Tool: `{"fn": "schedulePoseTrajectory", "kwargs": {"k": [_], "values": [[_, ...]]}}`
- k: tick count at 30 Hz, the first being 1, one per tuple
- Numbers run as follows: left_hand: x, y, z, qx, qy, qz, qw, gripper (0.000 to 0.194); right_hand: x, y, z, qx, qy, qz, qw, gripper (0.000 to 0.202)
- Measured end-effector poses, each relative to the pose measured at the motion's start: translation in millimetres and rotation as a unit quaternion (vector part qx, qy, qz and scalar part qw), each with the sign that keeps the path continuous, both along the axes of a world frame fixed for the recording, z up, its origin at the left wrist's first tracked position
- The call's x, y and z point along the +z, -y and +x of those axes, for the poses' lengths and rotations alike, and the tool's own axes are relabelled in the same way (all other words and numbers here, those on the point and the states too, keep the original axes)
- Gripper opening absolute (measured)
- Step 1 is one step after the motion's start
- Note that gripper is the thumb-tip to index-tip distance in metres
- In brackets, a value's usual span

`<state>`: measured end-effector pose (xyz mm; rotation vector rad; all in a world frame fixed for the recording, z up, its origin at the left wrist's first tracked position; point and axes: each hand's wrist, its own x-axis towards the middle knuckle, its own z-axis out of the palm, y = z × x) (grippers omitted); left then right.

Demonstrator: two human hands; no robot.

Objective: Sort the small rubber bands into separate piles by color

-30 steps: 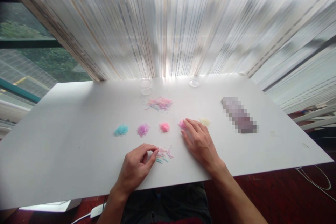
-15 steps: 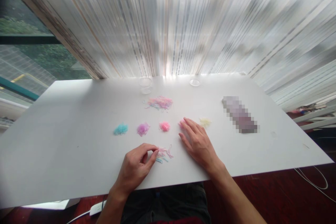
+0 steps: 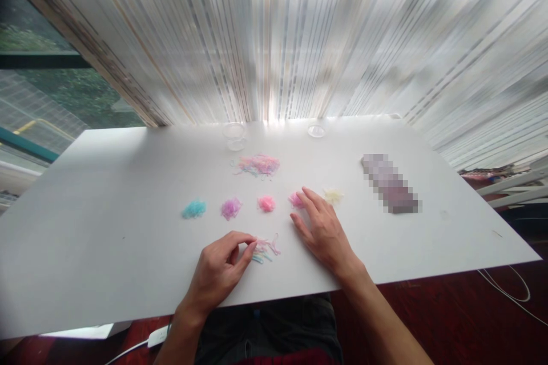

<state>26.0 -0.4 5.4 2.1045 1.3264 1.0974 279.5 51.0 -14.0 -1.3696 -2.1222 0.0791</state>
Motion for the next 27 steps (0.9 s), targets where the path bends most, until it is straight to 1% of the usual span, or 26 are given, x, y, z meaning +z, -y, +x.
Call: {"fn": "schedulePoseTrajectory", "kwargs": {"k": [5, 10, 13, 16, 18, 21, 23, 25, 27], "values": [[-0.1, -0.3, -0.4, -0.003, 0.004, 0.003, 1.0, 0.007, 2.8, -0.3, -0.5, 0.014, 0.0, -0.005, 1.0, 0.044], [-0.7, -0.5, -0.6, -0.004, 0.004, -0.004, 1.0, 0.007, 2.2, -0.2, 0.2, 0.006, -0.016, 0.008, 1.0, 0.043], [-1.1, -0.4, -0.5, -0.002, 0.004, -0.004, 1.0, 0.006, 3.7, -0.2, 1.7, 0.001, -0.033, 0.031, 0.999, 0.041], [-1.7, 0.1, -0.4, -0.002, 0.005, -0.003, 1.0, 0.006, 10.7, 4.0, -0.7, 0.004, -0.062, 0.074, 0.995, 0.034], [-2.2, 0.3, -0.6, -0.003, 0.006, -0.002, 1.0, 0.006, 17.0, 10.3, -7.2, 0.028, -0.089, 0.081, 0.992, 0.029], [-2.9, 0.4, -0.9, -0.003, 0.006, -0.005, 1.0, 0.006, 22.8, 21.5, -23.0, 0.114, -0.117, 0.022, 0.986, 0.028], [-3.3, 0.2, -1.1, -0.003, 0.004, -0.007, 1.0, 0.006, 22.4, 26.6, -33.3, 0.16, -0.126, 0.0, 0.979, 0.028], [-3.5, -0.1, -1.2, -0.005, 0.004, -0.01, 1.0, 0.006, 19.6, 28.5, -40.2, 0.173, -0.136, -0.001, 0.975, 0.022], [-3.5, -0.3, -1.2, -0.008, 0.003, -0.014, 1.0, 0.006, 16.7, 28.2, -42.9, 0.173, -0.145, 0.001, 0.974, 0.012]]}}
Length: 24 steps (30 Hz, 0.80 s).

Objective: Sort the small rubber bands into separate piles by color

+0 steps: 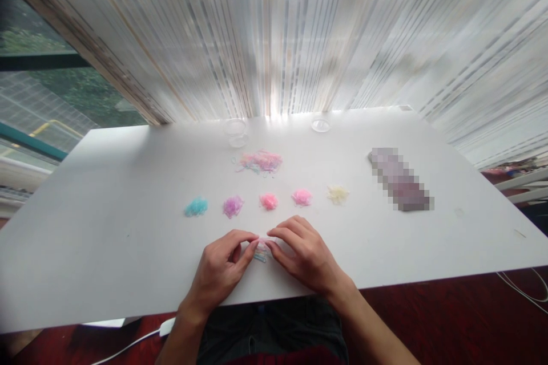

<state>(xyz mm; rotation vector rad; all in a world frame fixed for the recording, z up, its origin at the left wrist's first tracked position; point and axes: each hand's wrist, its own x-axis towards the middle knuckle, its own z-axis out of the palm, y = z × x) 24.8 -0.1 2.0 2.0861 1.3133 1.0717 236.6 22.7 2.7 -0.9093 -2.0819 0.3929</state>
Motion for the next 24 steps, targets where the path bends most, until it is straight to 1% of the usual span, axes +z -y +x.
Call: {"fn": "schedulePoseTrajectory", "kwargs": {"k": [3, 7, 12, 16, 24], "values": [[0.0, -0.3, 0.4, 0.001, -0.001, -0.006, 1.0, 0.006, -2.0, -0.7, 1.2, -0.003, -0.009, -0.004, 1.0, 0.009], [-0.2, -1.0, 1.0, 0.002, -0.004, -0.006, 1.0, 0.007, -2.0, 0.5, 3.1, -0.01, -0.021, -0.004, 1.0, 0.014], [0.8, -1.4, 1.5, 0.005, -0.012, -0.004, 1.0, 0.007, -1.8, 1.4, 2.1, -0.003, -0.019, -0.011, 1.0, 0.01], [2.0, -0.8, 1.8, 0.008, -0.019, -0.004, 1.0, 0.007, -1.4, 2.0, 1.9, -0.005, -0.026, -0.003, 1.0, 0.012], [3.7, -0.3, 2.1, 0.009, -0.017, -0.007, 1.0, 0.008, -0.7, 1.5, 0.2, -0.013, -0.021, 0.003, 1.0, 0.009]]}}
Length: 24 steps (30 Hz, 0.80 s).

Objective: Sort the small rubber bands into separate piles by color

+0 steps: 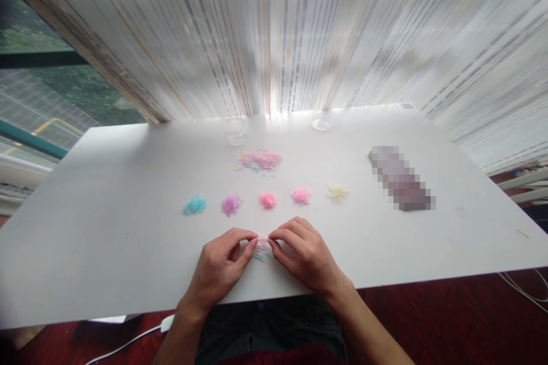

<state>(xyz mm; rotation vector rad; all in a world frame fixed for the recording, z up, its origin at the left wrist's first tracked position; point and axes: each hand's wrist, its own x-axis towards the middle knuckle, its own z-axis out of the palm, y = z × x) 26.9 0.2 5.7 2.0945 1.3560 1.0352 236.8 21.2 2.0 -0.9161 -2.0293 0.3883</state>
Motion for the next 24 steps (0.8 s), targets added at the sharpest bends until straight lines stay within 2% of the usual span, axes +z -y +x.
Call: {"fn": "schedulePoseTrajectory", "kwargs": {"k": [3, 7, 9, 14, 19, 24], "values": [[-0.2, 0.1, -0.2, 0.004, -0.001, 0.001, 1.0, 0.01, 2.2, -1.2, -0.9, -0.042, -0.006, 0.014, 0.999, 0.011], [-1.0, -0.2, -0.1, 0.008, -0.005, 0.003, 1.0, 0.01, 6.0, -9.3, -6.3, -0.17, -0.019, 0.039, 0.984, 0.012], [-1.2, -0.6, 0.1, 0.009, -0.007, 0.004, 1.0, 0.01, 6.1, -15.7, -10.5, -0.204, -0.011, 0.047, 0.978, 0.012], [-1.9, -1.2, 0.1, 0.007, -0.006, 0.002, 1.0, 0.01, -1.4, -27.6, -15.8, -0.204, 0.043, 0.044, 0.977, 0.013], [-2.2, -1.0, -0.4, 0.009, -0.012, 0.003, 1.0, 0.011, -9.3, -28.8, -15.5, -0.206, 0.055, 0.035, 0.976, 0.013], [-1.5, -1.2, -0.5, 0.005, -0.011, -0.001, 1.0, 0.011, -5.9, -27.7, -16.5, -0.21, 0.052, 0.035, 0.976, 0.014]]}}
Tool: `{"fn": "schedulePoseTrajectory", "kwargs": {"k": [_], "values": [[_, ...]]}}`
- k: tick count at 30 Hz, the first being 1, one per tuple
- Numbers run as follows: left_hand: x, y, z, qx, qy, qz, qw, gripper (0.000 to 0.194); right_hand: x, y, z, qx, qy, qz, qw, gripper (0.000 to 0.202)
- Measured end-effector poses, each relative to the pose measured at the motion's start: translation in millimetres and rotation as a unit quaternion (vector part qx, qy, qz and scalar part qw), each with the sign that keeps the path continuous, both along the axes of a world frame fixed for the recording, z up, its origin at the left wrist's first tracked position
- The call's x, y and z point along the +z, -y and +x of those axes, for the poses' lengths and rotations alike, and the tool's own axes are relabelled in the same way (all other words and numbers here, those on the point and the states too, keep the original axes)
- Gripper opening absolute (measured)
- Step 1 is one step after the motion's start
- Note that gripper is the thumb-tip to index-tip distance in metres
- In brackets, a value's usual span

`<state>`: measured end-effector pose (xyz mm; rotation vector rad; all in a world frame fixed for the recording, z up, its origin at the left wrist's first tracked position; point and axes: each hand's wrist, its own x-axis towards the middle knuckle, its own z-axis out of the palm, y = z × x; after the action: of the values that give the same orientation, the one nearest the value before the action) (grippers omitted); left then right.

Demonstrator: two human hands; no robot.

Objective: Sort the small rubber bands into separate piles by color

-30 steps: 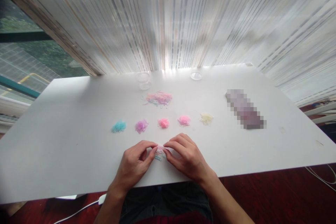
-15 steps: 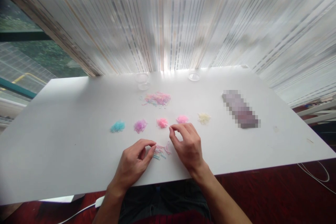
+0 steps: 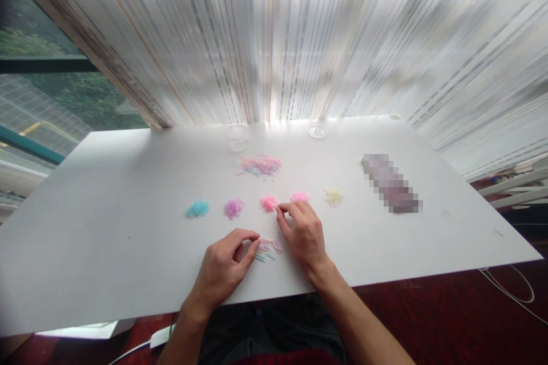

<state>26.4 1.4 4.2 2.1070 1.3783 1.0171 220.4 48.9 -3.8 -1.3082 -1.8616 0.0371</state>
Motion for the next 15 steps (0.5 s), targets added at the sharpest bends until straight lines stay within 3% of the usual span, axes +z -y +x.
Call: {"fn": "schedulePoseTrajectory", "kwargs": {"k": [7, 15], "values": [[-0.1, 0.7, -0.4, -0.001, -0.002, -0.008, 1.0, 0.01, 13.6, -5.5, 32.8, -0.074, -0.007, 0.009, 0.997, 0.017], [-0.9, 1.0, -0.2, 0.002, -0.01, 0.003, 1.0, 0.008, 3.3, -7.3, 47.6, -0.102, 0.004, -0.017, 0.995, 0.024]]}}
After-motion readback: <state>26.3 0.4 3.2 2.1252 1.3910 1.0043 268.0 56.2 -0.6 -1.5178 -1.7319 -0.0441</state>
